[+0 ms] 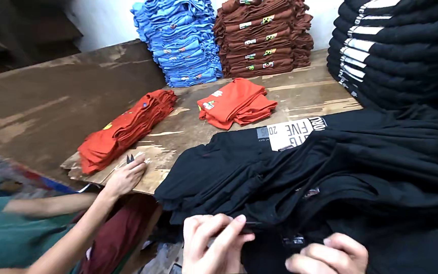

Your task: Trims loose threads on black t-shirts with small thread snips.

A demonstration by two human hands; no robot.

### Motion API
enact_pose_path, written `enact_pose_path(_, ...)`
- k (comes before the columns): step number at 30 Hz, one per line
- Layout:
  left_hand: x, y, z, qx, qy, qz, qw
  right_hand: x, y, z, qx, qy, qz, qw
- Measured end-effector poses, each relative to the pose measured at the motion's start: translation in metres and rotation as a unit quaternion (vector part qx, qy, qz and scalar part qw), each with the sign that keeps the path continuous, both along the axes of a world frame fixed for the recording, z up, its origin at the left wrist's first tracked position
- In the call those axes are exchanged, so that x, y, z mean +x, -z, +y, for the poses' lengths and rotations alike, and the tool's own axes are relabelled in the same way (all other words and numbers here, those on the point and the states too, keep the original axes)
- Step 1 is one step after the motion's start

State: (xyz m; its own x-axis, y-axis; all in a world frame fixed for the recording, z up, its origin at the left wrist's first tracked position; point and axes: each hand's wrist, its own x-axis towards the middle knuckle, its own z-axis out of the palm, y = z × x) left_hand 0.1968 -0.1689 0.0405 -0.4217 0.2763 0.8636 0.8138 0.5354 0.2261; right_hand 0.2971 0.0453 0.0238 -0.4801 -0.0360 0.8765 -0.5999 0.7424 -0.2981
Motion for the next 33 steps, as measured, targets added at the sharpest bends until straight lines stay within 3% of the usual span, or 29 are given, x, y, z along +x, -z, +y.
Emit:
enact_pose_path(4, 0.000, -0.011, 0.009, 0.068, 0.044, -0.114, 0.990, -0.014, -0.022, 0.003, -0.033, 0.152, -0.127, 0.980)
enact_pose_path(6, 0.004, -0.022, 0.017, 0.105, 0.034, -0.154, 0.982, -0.028, -0.027, -0.002, -0.033, 0.141, -0.153, 0.978)
enact_pose_path(9, 0.012, -0.040, 0.026, 0.065, 0.038, -0.280, 0.957, -0.028, -0.015, -0.016, -0.029, 0.084, -0.050, 0.995)
enact_pose_path(11, 0.013, -0.045, 0.030, 0.003, 0.093, -0.440, 0.893, -0.026, -0.002, -0.023, -0.033, 0.051, 0.027, 0.998)
enact_pose_path(12, 0.012, -0.043, 0.032, 0.017, 0.122, -0.491, 0.863, -0.025, 0.004, -0.025, -0.044, 0.043, 0.038, 0.997)
enact_pose_path(16, 0.018, -0.025, 0.035, 0.217, 0.173, -0.528, 0.802, -0.019, 0.010, -0.028, -0.215, 0.032, -0.048, 0.975)
enact_pose_path(18, 0.025, -0.016, 0.036, 0.260, 0.181, -0.536, 0.782, -0.019, 0.007, -0.028, -0.295, 0.011, -0.098, 0.950)
enact_pose_path(22, 0.031, -0.006, 0.036, 0.284, 0.202, -0.528, 0.775, -0.030, 0.008, -0.034, -0.283, -0.002, -0.116, 0.952)
enact_pose_path(27, 0.031, 0.001, 0.027, 0.240, 0.220, -0.491, 0.808, -0.027, 0.020, -0.030, -0.278, -0.040, -0.038, 0.959)
enact_pose_path(29, 0.036, 0.000, 0.023, 0.189, 0.169, -0.440, 0.862, -0.014, 0.021, -0.028, -0.272, -0.040, -0.043, 0.961)
enact_pose_path(31, 0.039, 0.003, 0.015, 0.106, 0.092, -0.336, 0.931, -0.004, 0.022, -0.026, -0.250, -0.026, -0.035, 0.967)
enact_pose_path(33, 0.040, 0.003, 0.006, 0.031, 0.041, -0.228, 0.972, 0.002, 0.024, -0.025, -0.226, -0.016, -0.017, 0.974)
